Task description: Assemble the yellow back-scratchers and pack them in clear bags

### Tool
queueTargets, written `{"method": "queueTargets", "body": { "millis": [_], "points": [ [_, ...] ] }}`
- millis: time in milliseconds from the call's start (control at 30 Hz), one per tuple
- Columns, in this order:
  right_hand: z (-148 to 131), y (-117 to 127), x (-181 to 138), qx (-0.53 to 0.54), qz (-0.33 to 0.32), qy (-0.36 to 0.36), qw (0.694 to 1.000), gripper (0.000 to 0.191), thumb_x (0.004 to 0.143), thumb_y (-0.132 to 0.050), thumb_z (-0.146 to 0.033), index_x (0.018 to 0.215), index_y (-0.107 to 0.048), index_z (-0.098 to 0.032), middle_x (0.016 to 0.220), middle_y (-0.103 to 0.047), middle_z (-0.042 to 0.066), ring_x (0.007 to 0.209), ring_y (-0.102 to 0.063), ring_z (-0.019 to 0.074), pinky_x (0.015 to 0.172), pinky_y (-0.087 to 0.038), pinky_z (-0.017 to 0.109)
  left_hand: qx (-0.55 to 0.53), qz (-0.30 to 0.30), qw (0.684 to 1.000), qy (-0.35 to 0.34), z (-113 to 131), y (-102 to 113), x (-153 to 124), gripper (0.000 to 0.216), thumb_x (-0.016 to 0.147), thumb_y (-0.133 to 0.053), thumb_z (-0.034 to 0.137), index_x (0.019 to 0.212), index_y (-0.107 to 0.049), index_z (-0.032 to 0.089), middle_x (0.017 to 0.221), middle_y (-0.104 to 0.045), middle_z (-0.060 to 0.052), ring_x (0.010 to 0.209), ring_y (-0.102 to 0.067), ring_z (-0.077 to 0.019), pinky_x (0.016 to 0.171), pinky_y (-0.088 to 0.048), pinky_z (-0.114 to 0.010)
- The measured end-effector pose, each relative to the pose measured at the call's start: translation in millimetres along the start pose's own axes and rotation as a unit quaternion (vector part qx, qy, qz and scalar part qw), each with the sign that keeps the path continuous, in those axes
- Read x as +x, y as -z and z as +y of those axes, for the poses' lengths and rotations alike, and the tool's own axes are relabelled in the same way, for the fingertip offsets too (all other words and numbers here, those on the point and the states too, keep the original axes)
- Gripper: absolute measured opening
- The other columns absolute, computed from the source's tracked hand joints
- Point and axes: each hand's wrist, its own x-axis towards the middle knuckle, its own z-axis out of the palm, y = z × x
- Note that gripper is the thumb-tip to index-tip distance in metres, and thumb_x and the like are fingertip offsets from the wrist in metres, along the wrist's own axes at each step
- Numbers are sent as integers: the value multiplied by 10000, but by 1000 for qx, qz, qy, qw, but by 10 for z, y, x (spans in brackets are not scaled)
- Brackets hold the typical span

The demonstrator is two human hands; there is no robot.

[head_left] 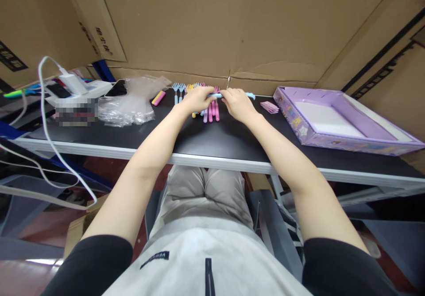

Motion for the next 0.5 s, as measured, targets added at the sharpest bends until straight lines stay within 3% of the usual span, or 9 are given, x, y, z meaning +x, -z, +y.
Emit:
{"method": "queueTargets", "body": {
  "millis": [167,367,500],
  "points": [
    [27,-6,11,3,-51,-9,999,426,1184,-383,-189,1390,-747,-104,1377,-773,251,1327,-717,355,1091,-527,428,-18,17,999,-38,15,37,-20,198,987,-756,393,1101,-772,232,1096,-832,-71,1098,-755,-295,954,-534,-363],
    [76,-7,53,9,-40,4,999,397,1139,-429,-131,1357,-758,-91,1322,-776,250,1254,-715,348,1034,-501,411,-22,26,999,-19,62,56,-13,159,955,-743,393,960,-756,234,926,-804,-66,991,-748,-294,838,-504,-343],
    [86,0,61,-1,-42,19,999,411,1124,-421,-111,1353,-760,-77,1308,-775,256,1251,-702,349,1014,-481,406,-65,2,998,-7,91,78,-10,210,955,-742,407,875,-712,215,769,-722,-31,823,-706,-247,780,-485,-331]
  ]
}}
